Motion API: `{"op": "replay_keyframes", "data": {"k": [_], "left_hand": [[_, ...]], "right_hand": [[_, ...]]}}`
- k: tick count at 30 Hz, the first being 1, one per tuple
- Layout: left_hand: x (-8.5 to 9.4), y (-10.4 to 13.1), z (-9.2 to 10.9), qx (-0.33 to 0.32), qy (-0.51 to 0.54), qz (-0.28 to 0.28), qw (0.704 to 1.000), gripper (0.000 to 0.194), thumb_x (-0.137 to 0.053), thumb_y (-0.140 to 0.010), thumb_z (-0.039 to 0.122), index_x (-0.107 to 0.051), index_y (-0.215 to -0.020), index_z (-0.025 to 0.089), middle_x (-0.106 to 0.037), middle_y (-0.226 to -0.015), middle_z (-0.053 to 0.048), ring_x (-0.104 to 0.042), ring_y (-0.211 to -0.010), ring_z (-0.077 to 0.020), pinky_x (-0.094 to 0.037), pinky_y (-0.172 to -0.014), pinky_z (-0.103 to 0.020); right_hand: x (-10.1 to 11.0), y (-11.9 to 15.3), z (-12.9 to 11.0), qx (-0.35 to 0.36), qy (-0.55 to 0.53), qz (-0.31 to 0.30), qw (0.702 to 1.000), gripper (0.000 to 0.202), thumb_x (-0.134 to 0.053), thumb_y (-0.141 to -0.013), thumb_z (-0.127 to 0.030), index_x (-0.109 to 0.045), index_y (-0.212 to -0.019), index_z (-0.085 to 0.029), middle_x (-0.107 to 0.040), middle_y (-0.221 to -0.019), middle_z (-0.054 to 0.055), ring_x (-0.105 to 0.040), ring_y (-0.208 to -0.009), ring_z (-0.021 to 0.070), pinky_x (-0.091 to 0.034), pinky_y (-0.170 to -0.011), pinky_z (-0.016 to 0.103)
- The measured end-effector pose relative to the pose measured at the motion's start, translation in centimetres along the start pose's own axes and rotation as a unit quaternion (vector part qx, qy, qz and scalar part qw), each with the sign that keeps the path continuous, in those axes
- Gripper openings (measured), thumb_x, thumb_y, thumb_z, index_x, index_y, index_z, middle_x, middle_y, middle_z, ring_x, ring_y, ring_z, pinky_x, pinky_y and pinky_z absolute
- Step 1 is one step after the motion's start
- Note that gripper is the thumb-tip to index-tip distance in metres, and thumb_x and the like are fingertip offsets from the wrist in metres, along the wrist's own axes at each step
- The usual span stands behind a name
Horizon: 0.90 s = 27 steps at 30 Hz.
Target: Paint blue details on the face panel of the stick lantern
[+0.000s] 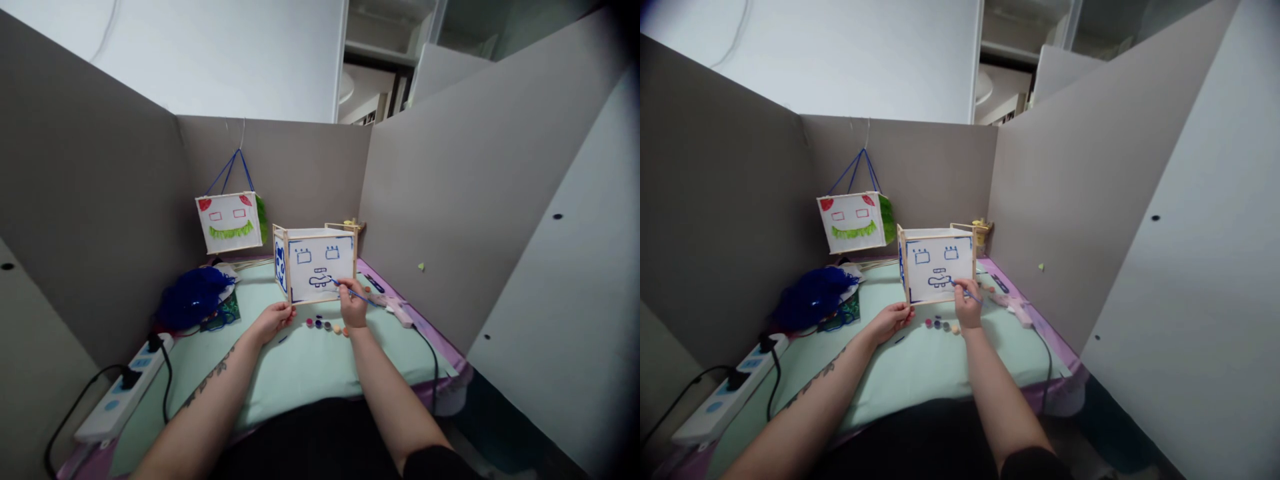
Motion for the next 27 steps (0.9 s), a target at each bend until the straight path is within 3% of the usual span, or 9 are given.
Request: {"op": "replay_keyframes", "data": {"k": [12,27], "left_hand": [[-0.38,0.32,0.31,-0.004,-0.002,-0.002,1.000,0.013,-0.074,-0.069,0.017,-0.063,-0.071,0.011,-0.061,-0.068,-0.004,-0.053,-0.058,-0.0081,-0.040,-0.060,-0.021],[-0.37,0.38,0.29,-0.004,-0.001,-0.006,1.000,0.013,-0.074,-0.070,0.018,-0.063,-0.071,0.011,-0.061,-0.070,-0.005,-0.053,-0.058,-0.0085,-0.040,-0.060,-0.020]], "right_hand": [[-0.47,-0.09,-0.59,0.005,0.011,-0.027,1.000,0.016,-0.051,-0.081,-0.022,-0.065,-0.085,-0.018,-0.066,-0.085,0.006,-0.061,-0.085,0.0192,-0.049,-0.079,0.035],[-0.51,-0.29,0.12,0.009,0.035,-0.006,0.999,0.017,-0.050,-0.082,-0.024,-0.066,-0.087,-0.019,-0.067,-0.084,0.005,-0.060,-0.086,0.0193,-0.048,-0.083,0.036]]}}
Point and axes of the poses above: each hand's wrist, its own y-axis away from the middle knuckle, its own x-axis out of the back of the hand, z = x × y, the point moved 5 cm from there along -y, towards the middle knuckle
